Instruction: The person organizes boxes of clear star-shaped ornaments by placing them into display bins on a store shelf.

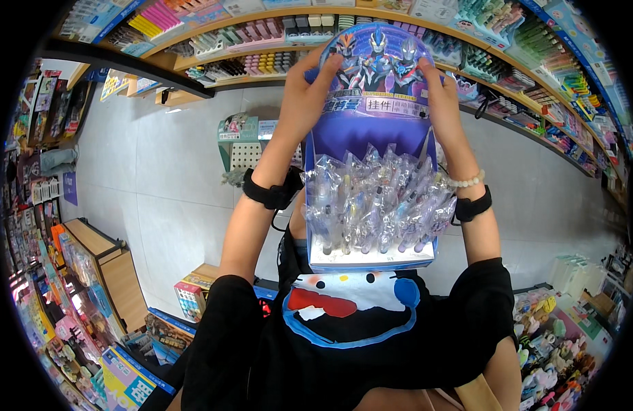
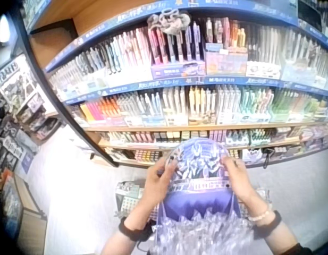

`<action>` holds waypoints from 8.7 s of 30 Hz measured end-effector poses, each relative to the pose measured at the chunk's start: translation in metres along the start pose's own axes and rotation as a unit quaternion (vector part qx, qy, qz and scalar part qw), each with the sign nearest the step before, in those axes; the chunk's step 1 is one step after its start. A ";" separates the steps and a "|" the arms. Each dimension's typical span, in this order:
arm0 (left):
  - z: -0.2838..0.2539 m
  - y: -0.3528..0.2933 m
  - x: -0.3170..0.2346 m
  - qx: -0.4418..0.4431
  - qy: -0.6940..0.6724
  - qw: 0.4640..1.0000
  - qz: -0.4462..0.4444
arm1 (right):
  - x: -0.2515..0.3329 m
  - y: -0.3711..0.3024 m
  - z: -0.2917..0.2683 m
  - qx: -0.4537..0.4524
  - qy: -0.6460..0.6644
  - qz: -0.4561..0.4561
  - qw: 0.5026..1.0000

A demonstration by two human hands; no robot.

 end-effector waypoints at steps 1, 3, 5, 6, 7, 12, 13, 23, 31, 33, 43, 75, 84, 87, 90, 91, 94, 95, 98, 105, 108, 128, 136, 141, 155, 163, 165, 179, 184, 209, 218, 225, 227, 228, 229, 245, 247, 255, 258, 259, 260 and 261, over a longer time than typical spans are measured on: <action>-0.001 0.002 0.003 -0.003 -0.018 1.000 -0.003 | -0.003 0.004 -0.002 0.014 -0.024 0.007 1.000; -0.004 0.006 0.012 -0.010 -0.055 0.998 -0.009 | -0.005 0.007 -0.002 0.087 -0.034 0.026 0.995; -0.008 0.001 0.021 0.033 -0.010 0.996 -0.077 | -0.003 0.002 -0.003 0.103 -0.020 0.026 0.994; -0.011 -0.001 0.025 0.054 0.013 0.992 -0.110 | -0.001 0.000 -0.002 0.111 -0.012 0.025 0.993; -0.013 -0.006 0.032 0.067 -0.001 0.989 -0.129 | -0.004 -0.002 -0.003 0.140 -0.012 0.040 0.989; -0.017 -0.029 0.060 0.167 -0.011 0.968 -0.185 | -0.025 -0.010 -0.021 0.257 0.020 0.057 0.965; -0.017 -0.031 0.063 0.161 -0.033 0.972 -0.169 | -0.031 -0.011 -0.024 0.261 0.022 0.070 0.963; -0.022 -0.040 0.077 0.078 -0.127 0.970 -0.193 | -0.065 -0.015 -0.038 0.229 0.066 0.123 0.963; -0.024 -0.044 0.059 0.084 -0.122 0.974 -0.173 | -0.055 -0.026 -0.044 0.217 0.127 0.110 0.962; -0.024 -0.048 0.049 0.073 -0.130 0.975 -0.164 | -0.053 -0.030 -0.046 0.214 0.143 0.102 0.961; -0.031 -0.068 0.035 0.140 -0.116 0.975 -0.131 | -0.037 -0.055 -0.053 0.236 0.141 0.031 0.961; -0.033 -0.071 0.017 -0.027 0.282 0.945 -0.163 | -0.050 -0.057 -0.043 0.051 0.078 0.015 0.996; -0.035 -0.068 0.008 -0.033 0.363 0.929 -0.063 | -0.015 -0.059 -0.043 0.032 -0.152 -0.107 0.982; -0.033 -0.066 0.000 -0.027 0.394 0.919 -0.010 | -0.007 -0.059 -0.041 0.029 -0.222 -0.142 0.964; -0.033 -0.066 -0.004 -0.024 0.422 0.906 0.008 | 0.001 -0.063 -0.039 0.027 -0.247 -0.139 0.959; -0.032 -0.066 -0.007 -0.023 0.429 0.903 0.021 | 0.001 -0.065 -0.039 0.022 -0.252 -0.141 0.957; -0.029 -0.067 -0.017 -0.019 0.447 0.893 0.054 | 0.004 -0.070 -0.039 0.010 -0.279 -0.152 0.948; -0.028 -0.067 -0.020 -0.015 0.453 0.889 0.062 | 0.006 -0.071 -0.039 0.006 -0.297 -0.159 0.941; -0.025 -0.067 -0.027 -0.014 0.496 0.861 0.110 | 0.011 -0.075 -0.039 0.003 -0.352 -0.181 0.918; -0.017 -0.073 -0.030 -0.018 0.552 0.824 0.128 | 0.018 -0.081 -0.037 0.030 -0.356 -0.140 0.923; -0.015 -0.076 -0.032 -0.007 0.550 0.828 0.109 | 0.014 -0.080 -0.040 0.027 -0.350 -0.126 0.928; -0.016 -0.088 -0.036 0.002 0.550 0.830 0.086 | 0.016 -0.089 -0.037 0.013 -0.308 -0.144 0.940; -0.018 -0.097 -0.033 -0.006 0.496 0.868 0.008 | 0.003 -0.093 -0.042 0.039 -0.314 -0.042 0.948; -0.010 -0.103 -0.032 -0.002 0.533 0.846 0.000 | 0.015 -0.091 -0.034 0.099 -0.339 -0.013 0.935; -0.010 -0.092 -0.030 0.041 0.580 0.814 -0.021 | 0.010 -0.083 -0.037 0.135 -0.377 0.014 0.916; -0.012 -0.085 -0.038 0.092 0.595 0.798 -0.021 | 0.021 -0.082 -0.036 0.159 -0.480 -0.077 0.859; -0.013 -0.083 -0.043 0.094 0.614 0.784 -0.002 | 0.030 -0.083 -0.035 0.170 -0.486 -0.122 0.848; -0.017 -0.058 -0.036 0.109 0.624 0.772 0.053 | 0.033 -0.063 -0.035 0.192 -0.486 -0.048 0.851; -0.015 -0.045 -0.017 0.111 0.601 0.792 0.016 | 0.024 -0.051 -0.033 0.176 -0.454 -0.040 0.873; -0.016 -0.058 -0.003 0.068 0.363 0.926 -0.076 | -0.026 -0.061 -0.042 0.163 -0.103 0.136 0.972; -0.017 -0.056 -0.004 0.040 0.333 0.938 -0.085 | -0.023 -0.070 -0.033 0.092 -0.033 0.151 0.984; -0.015 -0.056 0.005 0.016 0.286 0.957 -0.042 | -0.042 -0.067 -0.033 0.075 0.092 0.142 0.983; -0.016 -0.057 0.006 0.025 0.258 0.965 -0.039 | -0.036 -0.068 -0.030 0.077 0.079 0.099 0.989; -0.017 -0.056 0.006 0.029 0.243 0.969 -0.037 | -0.032 -0.069 -0.028 0.077 0.071 0.078 0.991; -0.019 -0.056 0.006 0.023 0.253 0.967 0.002 | -0.029 -0.069 -0.026 0.072 0.061 0.040 0.995; -0.018 -0.063 0.025 -0.023 0.010 0.999 -0.035 | -0.032 -0.064 -0.029 0.040 0.059 -0.042 0.997; -0.020 -0.063 0.026 -0.020 0.011 0.999 -0.040 | -0.031 -0.063 -0.030 0.051 0.088 -0.014 0.995; -0.017 -0.073 0.019 0.016 0.008 0.998 -0.055 | -0.016 -0.059 -0.037 0.139 0.107 0.026 0.984; -0.017 -0.074 0.022 -0.004 0.014 0.999 -0.050 | -0.024 -0.060 -0.039 0.141 0.087 0.050 0.985; -0.016 -0.073 0.022 -0.006 0.005 0.999 -0.052 | -0.027 -0.061 -0.040 0.141 0.080 0.059 0.985; -0.014 -0.072 0.021 -0.007 -0.004 0.998 -0.055 | -0.028 -0.062 -0.039 0.137 0.095 0.066 0.984; -0.013 -0.071 0.020 -0.009 -0.014 0.998 -0.058 | -0.030 -0.064 -0.039 0.132 0.111 0.073 0.982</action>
Point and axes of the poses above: each hand's wrist, its own y-axis towards the middle knuckle, its own z-axis out of the palm, x = y × z, the point moved 4 cm from there along y, towards the middle knuckle, and after that the axes turned 5 degrees about y, right-handed, at the moved point
